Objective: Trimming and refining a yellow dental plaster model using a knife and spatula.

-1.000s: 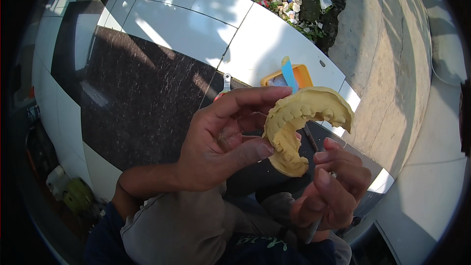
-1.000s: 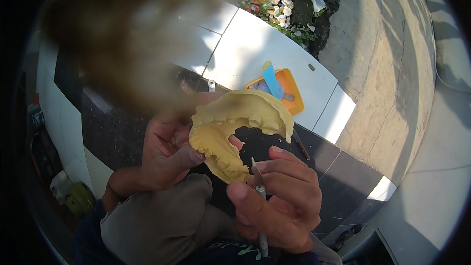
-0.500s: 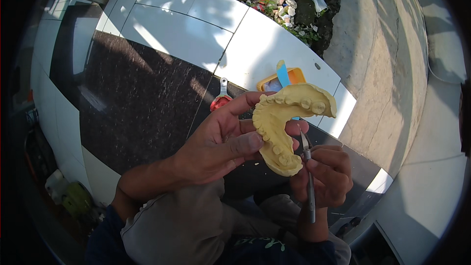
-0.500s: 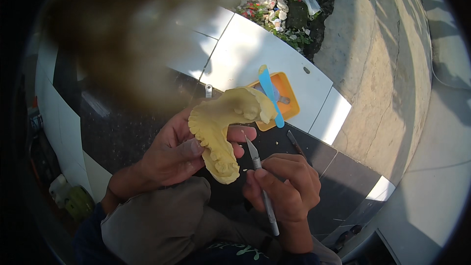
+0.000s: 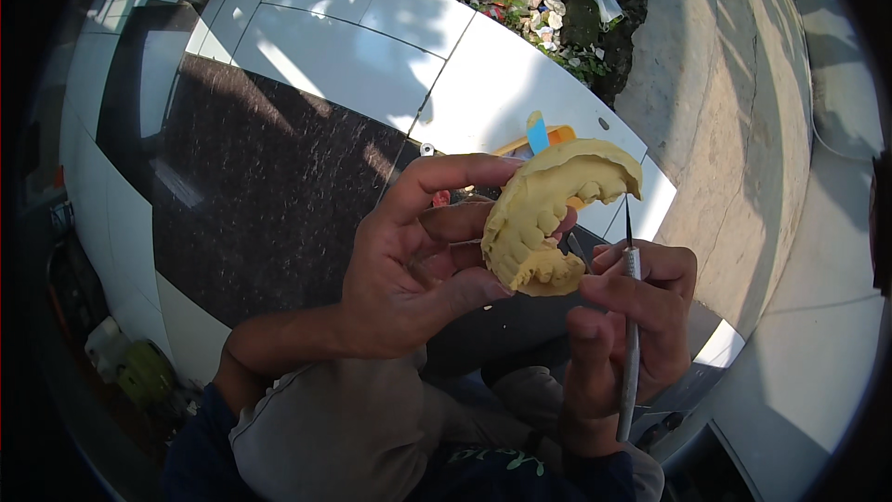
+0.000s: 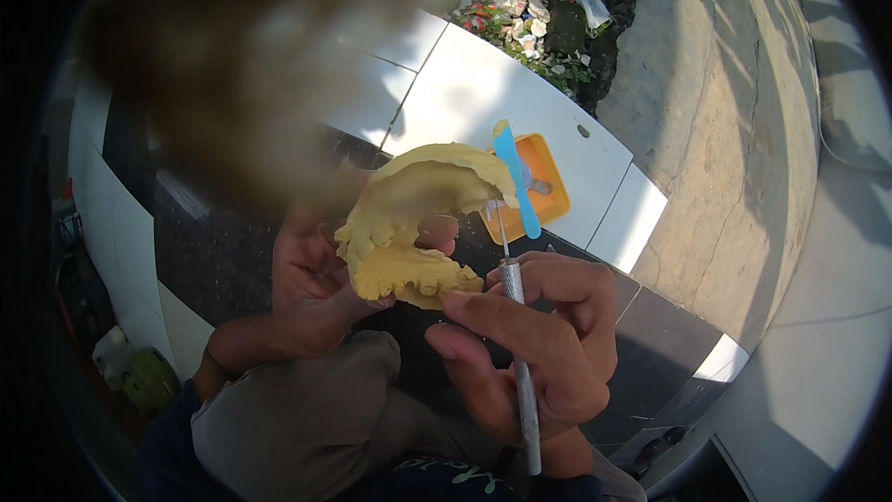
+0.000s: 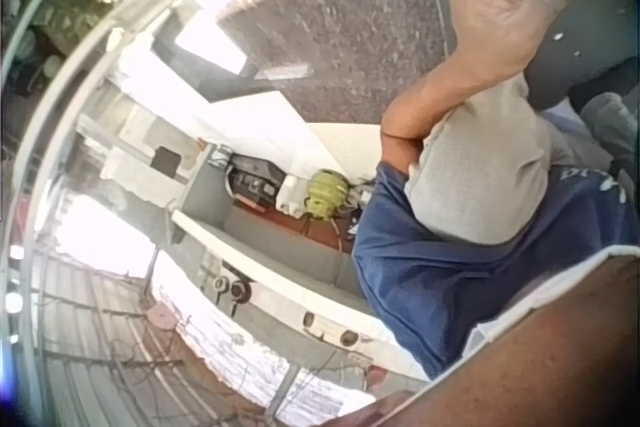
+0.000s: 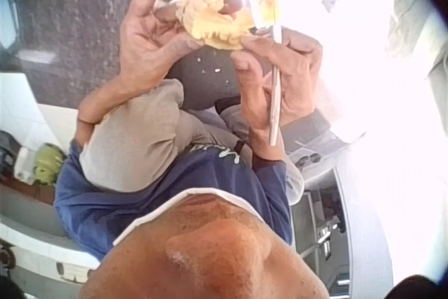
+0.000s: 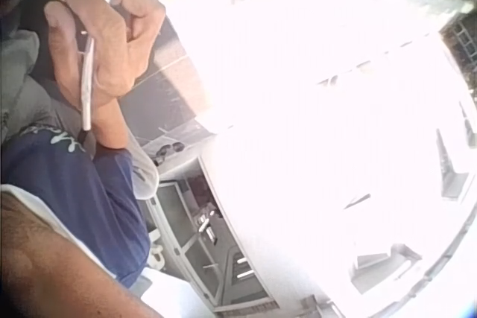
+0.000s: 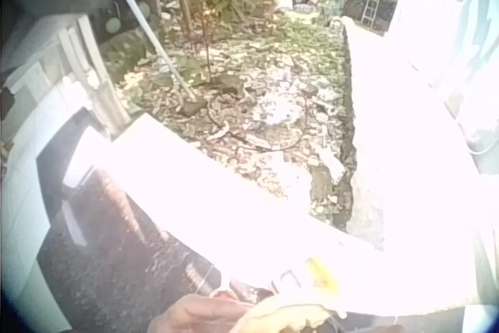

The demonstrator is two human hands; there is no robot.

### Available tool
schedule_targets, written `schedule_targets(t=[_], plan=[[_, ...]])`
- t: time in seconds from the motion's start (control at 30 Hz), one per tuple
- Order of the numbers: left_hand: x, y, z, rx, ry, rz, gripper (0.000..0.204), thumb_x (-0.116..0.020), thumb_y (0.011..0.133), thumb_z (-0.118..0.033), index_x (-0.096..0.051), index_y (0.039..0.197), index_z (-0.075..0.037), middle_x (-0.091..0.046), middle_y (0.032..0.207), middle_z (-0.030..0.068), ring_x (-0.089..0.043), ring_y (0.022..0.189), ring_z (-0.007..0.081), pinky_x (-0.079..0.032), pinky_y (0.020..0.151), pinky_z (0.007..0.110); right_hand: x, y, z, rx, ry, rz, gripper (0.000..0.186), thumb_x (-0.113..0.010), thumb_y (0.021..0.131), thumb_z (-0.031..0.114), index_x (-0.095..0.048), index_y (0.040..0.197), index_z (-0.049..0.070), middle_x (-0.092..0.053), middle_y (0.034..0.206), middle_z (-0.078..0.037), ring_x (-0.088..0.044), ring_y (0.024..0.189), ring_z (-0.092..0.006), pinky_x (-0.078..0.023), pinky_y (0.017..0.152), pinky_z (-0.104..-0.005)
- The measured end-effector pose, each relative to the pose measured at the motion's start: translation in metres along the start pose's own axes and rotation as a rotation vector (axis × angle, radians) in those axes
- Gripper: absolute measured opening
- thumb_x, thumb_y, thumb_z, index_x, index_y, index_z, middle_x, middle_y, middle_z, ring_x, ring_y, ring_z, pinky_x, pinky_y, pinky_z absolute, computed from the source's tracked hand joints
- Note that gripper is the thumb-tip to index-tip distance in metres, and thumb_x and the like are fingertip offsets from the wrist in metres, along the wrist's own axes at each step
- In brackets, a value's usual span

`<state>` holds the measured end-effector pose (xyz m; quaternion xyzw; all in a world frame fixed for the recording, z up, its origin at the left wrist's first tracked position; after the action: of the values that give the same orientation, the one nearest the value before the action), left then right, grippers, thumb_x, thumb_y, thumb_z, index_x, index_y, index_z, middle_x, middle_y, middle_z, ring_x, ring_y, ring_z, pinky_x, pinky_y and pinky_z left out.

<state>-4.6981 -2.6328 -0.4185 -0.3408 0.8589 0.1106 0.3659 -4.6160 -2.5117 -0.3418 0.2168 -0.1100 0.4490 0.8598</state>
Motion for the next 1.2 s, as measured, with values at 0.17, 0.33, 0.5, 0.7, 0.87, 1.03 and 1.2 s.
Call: schedule_targets(t=[0.17, 0.33, 0.5, 0.7, 0.87, 1.03, 1.2], plan=[[0.000, 0.000, -0.011, -0.101, 0.209, 0.023, 0.064, -0.067, 0.085, 0.004, -0.031, 0.138, 0.002, -0.049, 0.135, 0.0246, -0.051, 0.127, 0.0309, -0.048, 0.102, 0.041, -0.005, -0.002, 0.010, 0.094, -0.177, -0.063, 0.030, -0.086, 0.070, 0.021, -0.072, 0.094, 0.011, -0.053, 0.088, -0.006, -0.057, 0.076, -0.0173, -0.048, 0.064, -0.0289], [-0.002, 0.000, -0.011, -0.154, 0.099, 0.015, 0.066, -0.066, 0.086, 0.004, -0.028, 0.140, 0.003, -0.050, 0.134, 0.0250, -0.052, 0.125, 0.0313, -0.049, 0.102, 0.041, -0.002, -0.008, 0.023, 0.209, -0.214, -0.072, 0.023, -0.069, 0.087, 0.037, -0.070, 0.100, 0.017, -0.054, 0.087, -0.005, -0.060, 0.079, -0.0191, -0.046, 0.084, -0.0395], [0.004, 0.002, -0.017, -0.187, 0.209, -0.012, 0.078, -0.077, 0.078, -0.004, -0.032, 0.141, -0.003, -0.049, 0.137, 0.0226, -0.058, 0.117, 0.0365, -0.053, 0.096, 0.048, 0.002, -0.010, 0.012, 0.232, -0.041, 0.061, 0.041, -0.057, 0.092, 0.049, -0.052, 0.107, 0.011, -0.065, 0.102, -0.015, -0.065, 0.094, -0.0264, -0.038, 0.102, -0.0470], [-0.001, -0.003, -0.015, -0.263, 0.209, 0.130, 0.064, -0.061, 0.088, 0.006, -0.029, 0.143, 0.007, -0.039, 0.145, 0.0247, -0.049, 0.129, 0.0317, -0.045, 0.105, 0.041, -0.017, 0.009, -0.017, -0.102, 0.382, -0.005, 0.047, -0.086, 0.072, 0.014, -0.051, 0.099, 0.002, -0.064, 0.098, -0.018, -0.068, 0.092, -0.0278, -0.050, 0.088, -0.0366], [0.002, -0.005, -0.012, -0.230, 0.155, 0.160, 0.064, -0.061, 0.087, 0.007, -0.029, 0.143, 0.006, -0.036, 0.147, 0.0232, -0.042, 0.134, 0.0315, -0.041, 0.109, 0.042, -0.025, 0.009, -0.017, -0.151, 0.276, 0.098, 0.055, -0.090, 0.068, 0.024, -0.048, 0.099, 0.004, -0.054, 0.091, -0.008, -0.060, 0.094, -0.0188, -0.049, 0.086, -0.0321], [-0.002, -0.006, -0.014, -0.232, 0.162, 0.162, 0.063, -0.059, 0.087, 0.009, -0.030, 0.143, 0.006, -0.036, 0.147, 0.0231, -0.042, 0.134, 0.0312, -0.040, 0.110, 0.042, -0.025, 0.011, -0.014, -0.141, 0.244, 0.111, 0.053, -0.090, 0.067, 0.018, -0.048, 0.097, 0.005, -0.052, 0.090, -0.007, -0.060, 0.091, -0.0183, -0.048, 0.086, -0.0320], [0.000, -0.006, -0.015, -0.257, 0.167, 0.164, 0.064, -0.059, 0.086, 0.011, -0.030, 0.143, 0.006, -0.037, 0.147, 0.0228, -0.042, 0.134, 0.0310, -0.039, 0.110, 0.043, -0.018, 0.009, -0.018, -0.136, 0.286, 0.064, 0.045, -0.086, 0.071, 0.013, -0.050, 0.097, 0.004, -0.058, 0.093, -0.012, -0.062, 0.096, -0.0223, -0.050, 0.085, -0.0332]])
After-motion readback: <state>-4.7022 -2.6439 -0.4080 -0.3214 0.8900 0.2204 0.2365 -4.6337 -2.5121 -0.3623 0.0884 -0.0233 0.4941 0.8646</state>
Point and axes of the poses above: each hand's wrist, its own y-axis towards the middle knuckle, its own x-axis out of the back of the hand, z = x × y, the point moved 9 cm from there along y, towards the middle knuckle
